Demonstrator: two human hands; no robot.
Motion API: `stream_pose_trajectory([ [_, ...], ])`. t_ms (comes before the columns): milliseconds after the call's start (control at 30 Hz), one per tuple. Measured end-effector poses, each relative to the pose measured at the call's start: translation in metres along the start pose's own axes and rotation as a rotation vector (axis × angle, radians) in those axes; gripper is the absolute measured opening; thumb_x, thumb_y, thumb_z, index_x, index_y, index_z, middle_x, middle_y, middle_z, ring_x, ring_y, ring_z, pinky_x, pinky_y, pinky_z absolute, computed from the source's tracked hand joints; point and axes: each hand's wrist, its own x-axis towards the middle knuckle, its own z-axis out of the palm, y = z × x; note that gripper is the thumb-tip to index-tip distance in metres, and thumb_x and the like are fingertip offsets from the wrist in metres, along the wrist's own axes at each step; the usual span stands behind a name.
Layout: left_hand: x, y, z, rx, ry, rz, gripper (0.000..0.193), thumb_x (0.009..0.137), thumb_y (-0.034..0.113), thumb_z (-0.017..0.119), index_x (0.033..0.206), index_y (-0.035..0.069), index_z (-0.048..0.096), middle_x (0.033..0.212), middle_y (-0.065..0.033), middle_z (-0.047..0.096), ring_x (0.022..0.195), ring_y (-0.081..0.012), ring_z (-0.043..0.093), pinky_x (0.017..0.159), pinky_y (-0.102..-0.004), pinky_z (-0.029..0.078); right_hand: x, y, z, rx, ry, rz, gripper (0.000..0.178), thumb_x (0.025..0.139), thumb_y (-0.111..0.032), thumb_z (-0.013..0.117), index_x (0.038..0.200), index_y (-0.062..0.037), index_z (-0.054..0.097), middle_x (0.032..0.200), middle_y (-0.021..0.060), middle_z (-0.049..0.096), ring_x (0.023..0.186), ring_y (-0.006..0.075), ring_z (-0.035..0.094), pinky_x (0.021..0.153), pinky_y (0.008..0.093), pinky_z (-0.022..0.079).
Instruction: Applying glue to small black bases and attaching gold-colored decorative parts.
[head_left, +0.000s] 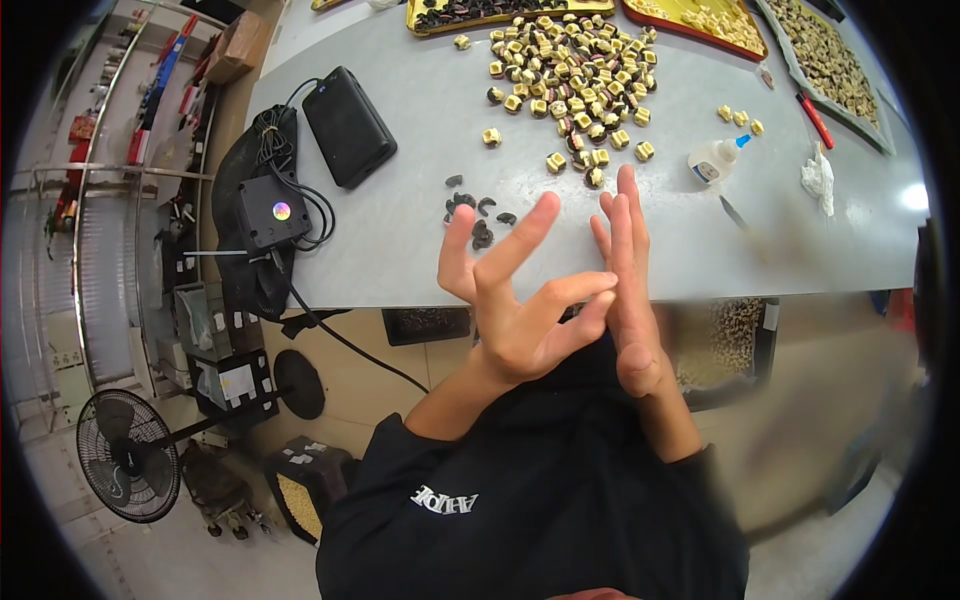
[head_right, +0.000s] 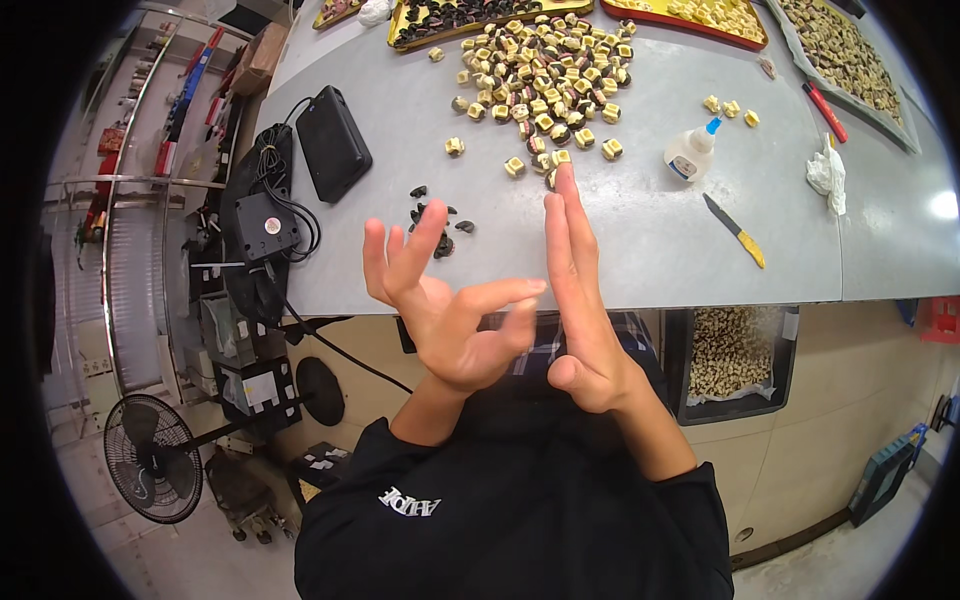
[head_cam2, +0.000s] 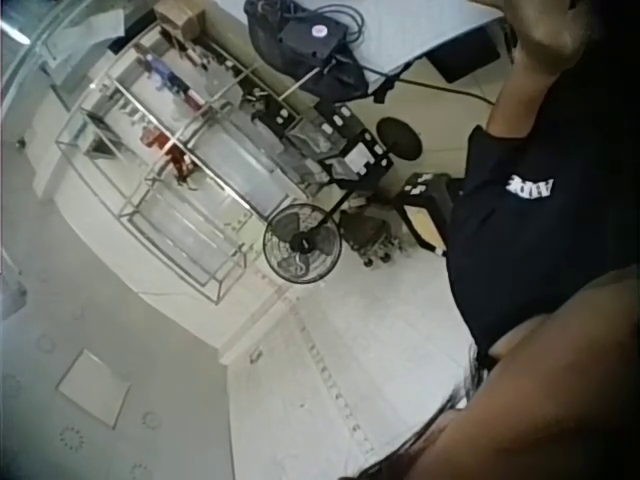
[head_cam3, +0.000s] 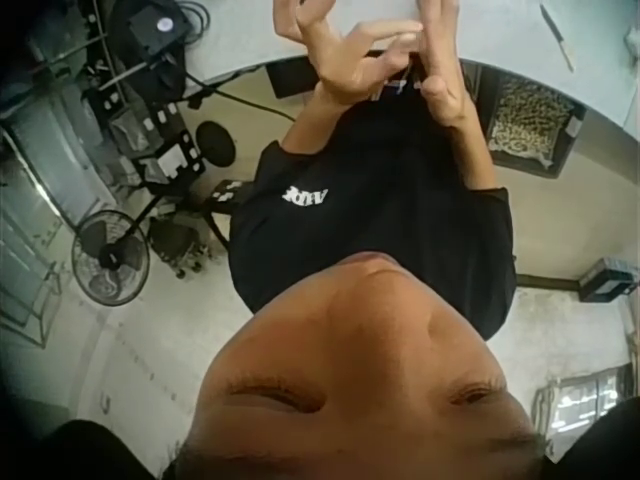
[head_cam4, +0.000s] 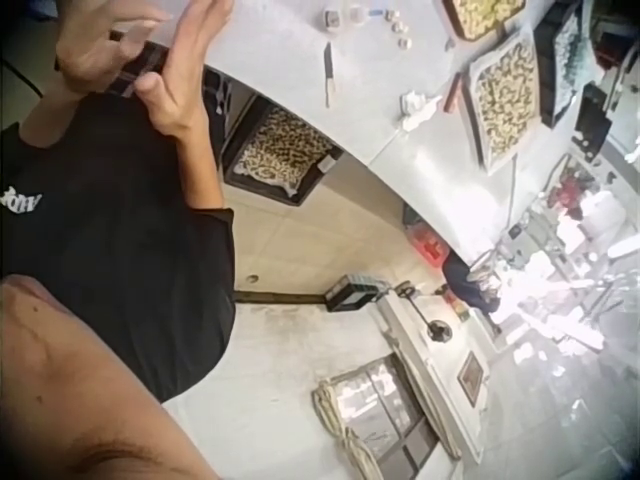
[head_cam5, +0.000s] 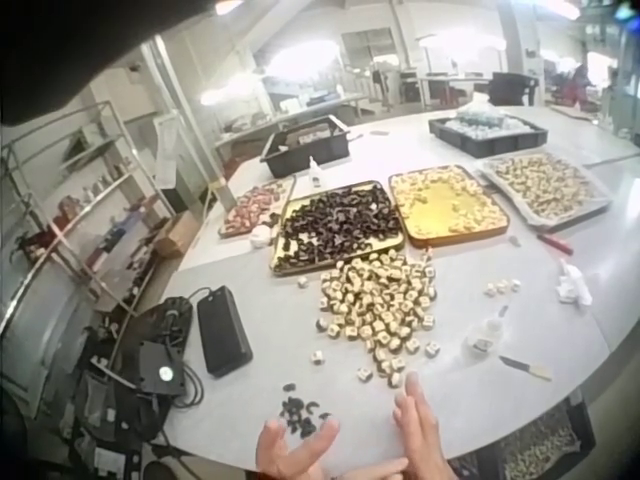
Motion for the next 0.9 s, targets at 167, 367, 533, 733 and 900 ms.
stream_pose_trajectory([
  [167, -0.004, -0.023, -0.014, -0.147, 0.041, -0.134, 0.003, 0.079, 0.008, 0.060, 0.080, 0.008, 0.063, 0.119, -0.0174, 0.049, 0.117, -0.0315, 0.036, 0.096, -0.0415, 0.030, 0.004, -0.019, 0.001, 0.008, 0.137, -0.078, 0.075, 0.086, -0.053, 0.040, 0.131, 0.0066, 0.031, 0.140, 0.0291, 0.014, 0.130, 0.0383, 0.020, 0.103, 0.0463, 0.019],
  [367, -0.010, -0.055, -0.024, -0.256, 0.329, -0.449, 0.015, 0.074, -0.006, 0.062, 0.086, 0.003, 0.062, 0.103, -0.0156, 0.058, 0.090, -0.0259, 0.055, 0.077, -0.0319, 0.045, 0.026, -0.011, 0.014, -0.379, 0.099, -0.102, 0.022, 0.078, -0.004, 0.061, 0.099, 0.0026, 0.057, 0.106, 0.0160, 0.054, 0.093, 0.0272, 0.054, 0.080, 0.0332, 0.044],
  [533, -0.007, -0.061, -0.031, -0.316, 0.206, -0.465, 0.015, 0.073, -0.006, 0.062, 0.086, 0.002, 0.061, 0.095, -0.0121, 0.061, 0.083, -0.0230, 0.058, 0.073, -0.0299, 0.047, 0.051, -0.014, 0.031, -0.570, -0.038, 0.096, 0.026, 0.072, 0.003, 0.064, 0.097, 0.0005, 0.059, 0.093, 0.0122, 0.058, 0.084, 0.0239, 0.057, 0.069, 0.0266, 0.046],
  [733, -0.001, -0.052, -0.040, -0.362, 0.048, -0.386, 0.016, 0.074, -0.005, 0.062, 0.089, 0.001, 0.062, 0.090, -0.0118, 0.063, 0.082, -0.0218, 0.060, 0.073, -0.0295, 0.048, 0.048, 0.003, 0.031, -0.577, -0.016, 0.004, 0.021, 0.074, 0.004, 0.063, 0.094, 0.0018, 0.060, 0.086, 0.0107, 0.060, 0.076, 0.0188, 0.059, 0.066, 0.0251, 0.047],
  [900, 0.005, -0.045, -0.029, -0.542, -0.018, -0.371, 0.021, 0.072, -0.005, 0.064, 0.092, 0.002, 0.064, 0.091, -0.0126, 0.063, 0.082, -0.0214, 0.061, 0.069, -0.0292, 0.049, 0.040, -0.015, 0.034, -0.060, 0.266, 0.185, 0.012, 0.077, 0.005, 0.060, 0.090, 0.0044, 0.061, 0.083, 0.0089, 0.061, 0.075, 0.0147, 0.059, 0.068, 0.0243, 0.047],
])
